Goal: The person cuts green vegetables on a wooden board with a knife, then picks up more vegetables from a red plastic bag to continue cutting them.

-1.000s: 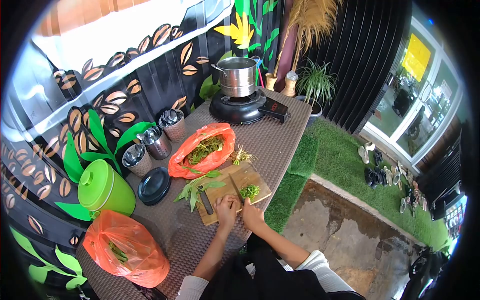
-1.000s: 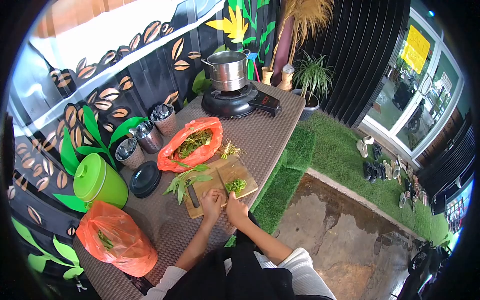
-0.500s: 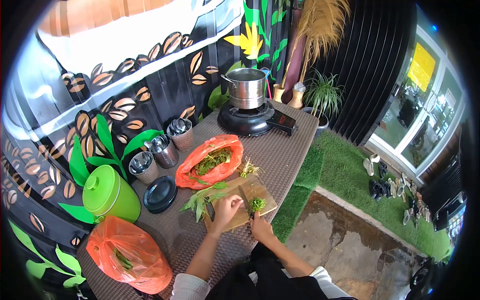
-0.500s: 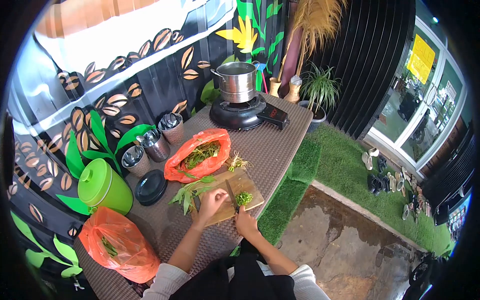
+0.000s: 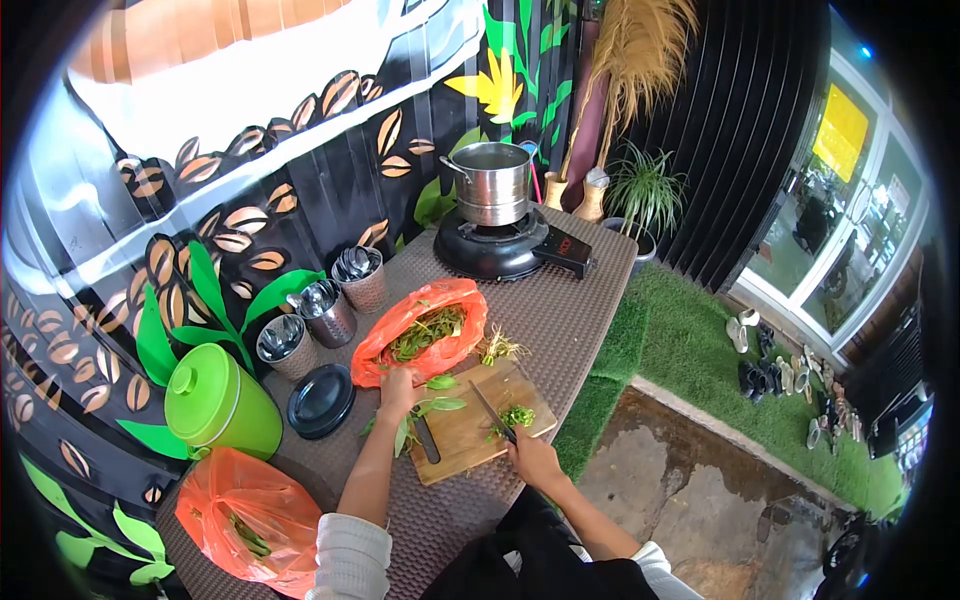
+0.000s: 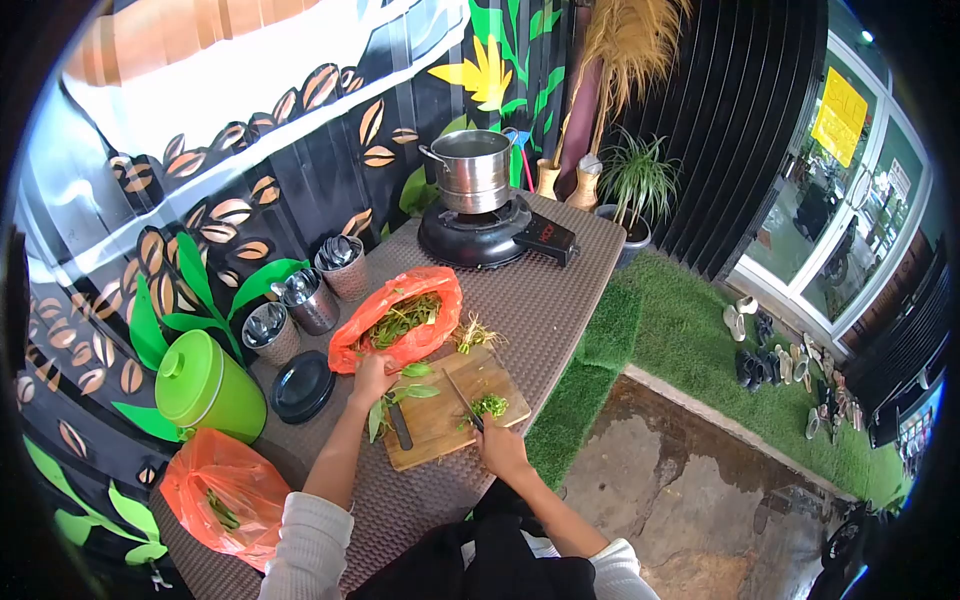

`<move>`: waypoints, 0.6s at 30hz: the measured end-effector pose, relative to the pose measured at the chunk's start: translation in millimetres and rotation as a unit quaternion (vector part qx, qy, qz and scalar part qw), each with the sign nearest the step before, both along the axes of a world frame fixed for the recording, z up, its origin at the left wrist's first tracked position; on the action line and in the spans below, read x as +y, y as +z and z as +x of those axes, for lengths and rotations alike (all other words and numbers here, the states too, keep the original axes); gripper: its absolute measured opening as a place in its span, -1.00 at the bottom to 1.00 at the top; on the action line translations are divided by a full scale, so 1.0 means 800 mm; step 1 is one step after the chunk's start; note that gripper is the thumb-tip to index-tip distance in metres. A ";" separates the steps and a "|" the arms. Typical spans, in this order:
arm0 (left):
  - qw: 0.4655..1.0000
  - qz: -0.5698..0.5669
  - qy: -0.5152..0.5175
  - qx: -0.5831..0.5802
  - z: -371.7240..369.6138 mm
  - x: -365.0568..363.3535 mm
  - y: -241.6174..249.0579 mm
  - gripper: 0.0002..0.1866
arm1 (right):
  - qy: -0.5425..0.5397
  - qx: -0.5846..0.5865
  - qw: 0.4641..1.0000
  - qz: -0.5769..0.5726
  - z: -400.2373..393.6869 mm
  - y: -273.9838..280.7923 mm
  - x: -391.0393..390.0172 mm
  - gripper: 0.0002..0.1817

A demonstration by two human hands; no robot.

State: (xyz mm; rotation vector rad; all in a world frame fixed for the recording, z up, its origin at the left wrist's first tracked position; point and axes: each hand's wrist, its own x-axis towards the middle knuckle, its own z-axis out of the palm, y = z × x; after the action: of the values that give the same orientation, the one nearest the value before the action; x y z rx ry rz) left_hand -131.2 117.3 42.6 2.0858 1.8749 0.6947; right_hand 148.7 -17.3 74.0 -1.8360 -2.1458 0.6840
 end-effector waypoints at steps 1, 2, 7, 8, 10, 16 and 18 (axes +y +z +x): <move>0.997 -0.066 -0.027 0.006 -0.004 -0.001 -0.001 -0.80 | 0.001 0.000 1.000 -0.003 0.001 0.001 0.000 -0.67; 0.997 -0.069 -0.026 0.006 -0.005 -0.002 -0.003 -0.80 | 0.001 0.007 1.000 0.003 0.001 0.002 0.001 -0.67; 0.999 -0.002 0.005 0.035 -0.008 -0.003 -0.023 -0.77 | 0.005 0.018 1.000 0.017 -0.002 -0.006 0.003 -0.68; 0.999 -0.004 0.005 0.035 -0.011 -0.002 -0.025 -0.77 | 0.005 0.018 1.000 0.015 -0.003 -0.008 0.003 -0.68; 0.999 -0.034 -0.031 -0.005 -0.016 0.000 -0.024 -0.76 | 0.004 0.020 0.999 0.025 -0.003 -0.010 0.003 -0.68; 0.986 -0.069 -0.062 -0.137 -0.033 0.008 -0.040 -0.73 | 0.015 0.047 0.998 0.049 -0.011 -0.013 -0.001 -0.69; 0.980 -0.063 -0.076 -0.171 -0.034 0.007 -0.039 -0.70 | 0.030 0.033 0.998 0.041 -0.016 -0.006 -0.005 -0.68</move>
State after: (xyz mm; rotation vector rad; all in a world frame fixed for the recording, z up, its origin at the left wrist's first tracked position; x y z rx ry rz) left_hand -158.2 122.7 11.8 1.8681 1.5159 0.8148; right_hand 136.0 -21.2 69.6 -1.6911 -2.1608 0.6508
